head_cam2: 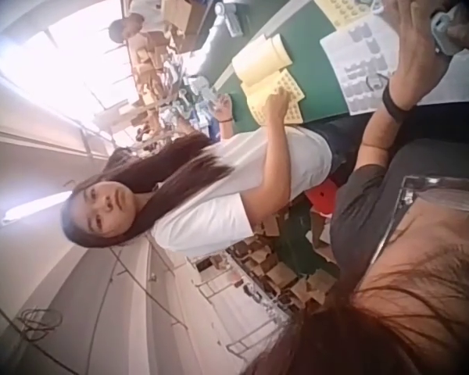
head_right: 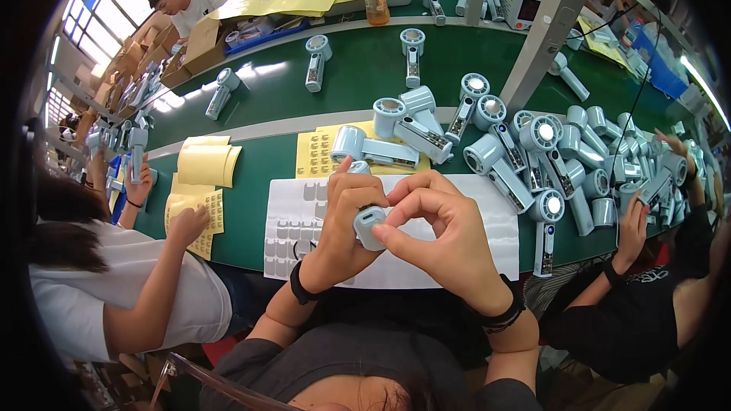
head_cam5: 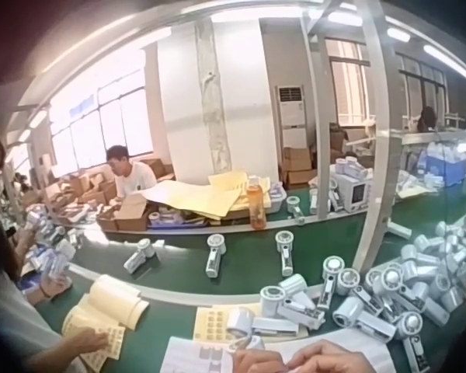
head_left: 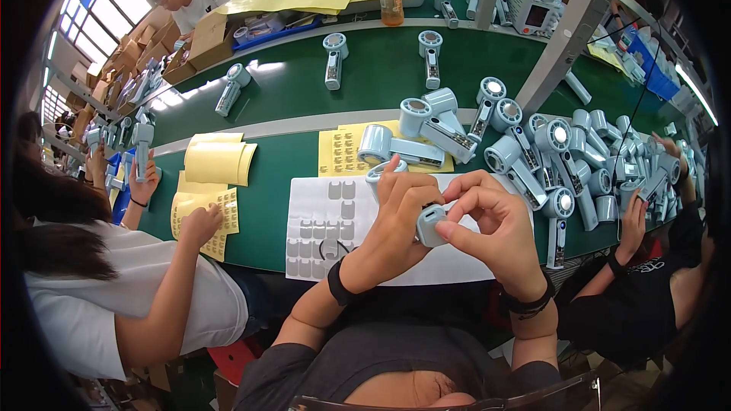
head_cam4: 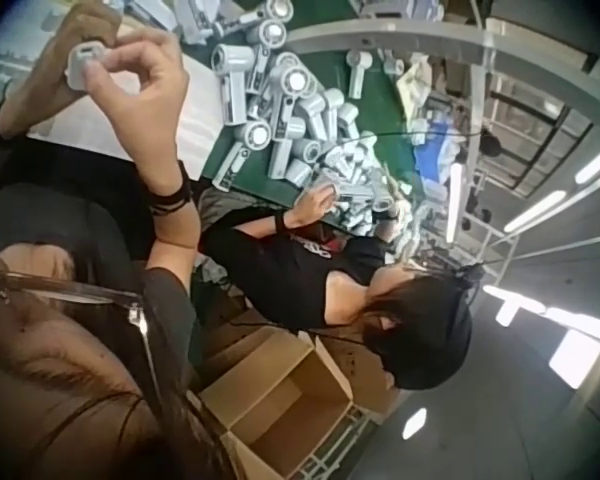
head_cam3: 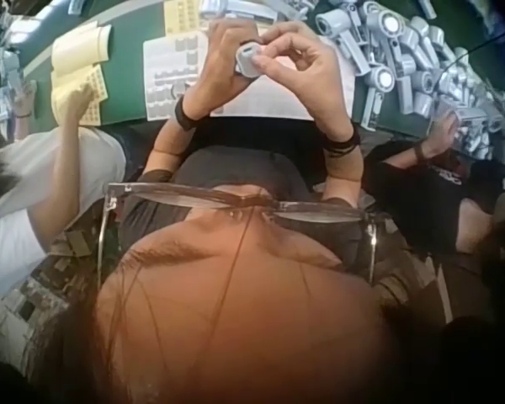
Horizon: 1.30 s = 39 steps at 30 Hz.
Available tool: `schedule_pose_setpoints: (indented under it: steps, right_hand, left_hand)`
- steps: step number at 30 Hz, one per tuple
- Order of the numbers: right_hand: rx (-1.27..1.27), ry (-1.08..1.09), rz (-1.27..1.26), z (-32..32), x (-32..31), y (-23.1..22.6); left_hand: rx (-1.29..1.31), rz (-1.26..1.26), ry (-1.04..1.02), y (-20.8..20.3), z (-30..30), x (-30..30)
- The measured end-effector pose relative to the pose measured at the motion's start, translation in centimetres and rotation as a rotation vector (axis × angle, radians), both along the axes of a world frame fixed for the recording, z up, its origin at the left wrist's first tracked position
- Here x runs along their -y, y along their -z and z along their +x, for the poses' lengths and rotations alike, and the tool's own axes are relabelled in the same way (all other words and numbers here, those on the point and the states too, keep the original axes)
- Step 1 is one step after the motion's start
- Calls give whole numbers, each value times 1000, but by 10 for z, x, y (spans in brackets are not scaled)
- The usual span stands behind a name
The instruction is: The person applies stickers to handheld fans by picking up a fan, peeling a sticker from a sheet, and pressing it onto the fan's base. They repeat this process for multiple fans, occasionally setting them aside or moving them to reach more.
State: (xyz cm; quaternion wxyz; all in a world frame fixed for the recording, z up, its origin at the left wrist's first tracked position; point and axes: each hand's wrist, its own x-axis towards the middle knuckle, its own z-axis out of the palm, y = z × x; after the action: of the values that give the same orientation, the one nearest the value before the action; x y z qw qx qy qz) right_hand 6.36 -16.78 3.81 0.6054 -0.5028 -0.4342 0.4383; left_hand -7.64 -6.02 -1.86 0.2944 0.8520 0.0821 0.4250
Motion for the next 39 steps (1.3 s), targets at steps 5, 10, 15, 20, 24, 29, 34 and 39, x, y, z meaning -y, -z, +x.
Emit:
schedule_pose_setpoints:
  steps: [5, 10, 15, 20, 24, 29, 34, 39]
  right_hand:
    - [14, 8, 18, 0, 0, 2]
    - [47, 25, 18, -2, -2, 1]
    - [245, 105, 54, -4, -2, 0]
    - [462, 190, -16, 8, 1, 3]
    - [95, 173, -96, 29, -5, 39]
    - [50, 500, -61, 51, -4, 86]
    - [282, 352, -285, 31, 12, 110]
    - [779, 285, -89, 6, -4, 131]
  left_hand:
    - [6, 1, 2, 0, 1, 0]
    - [0, 3, -2, 0, 0, 0]
    - [-5, 19, -7, 1, 2, -2]
    - [-47, 163, -30, -5, -3, -6]
    - [-170, 461, -4, -22, 17, -30]
    - [-463, 793, -74, -14, 93, -130]
    - [-668, 954, -128, 34, 165, -254]
    - [-766, 878, -145, 93, 201, -294]
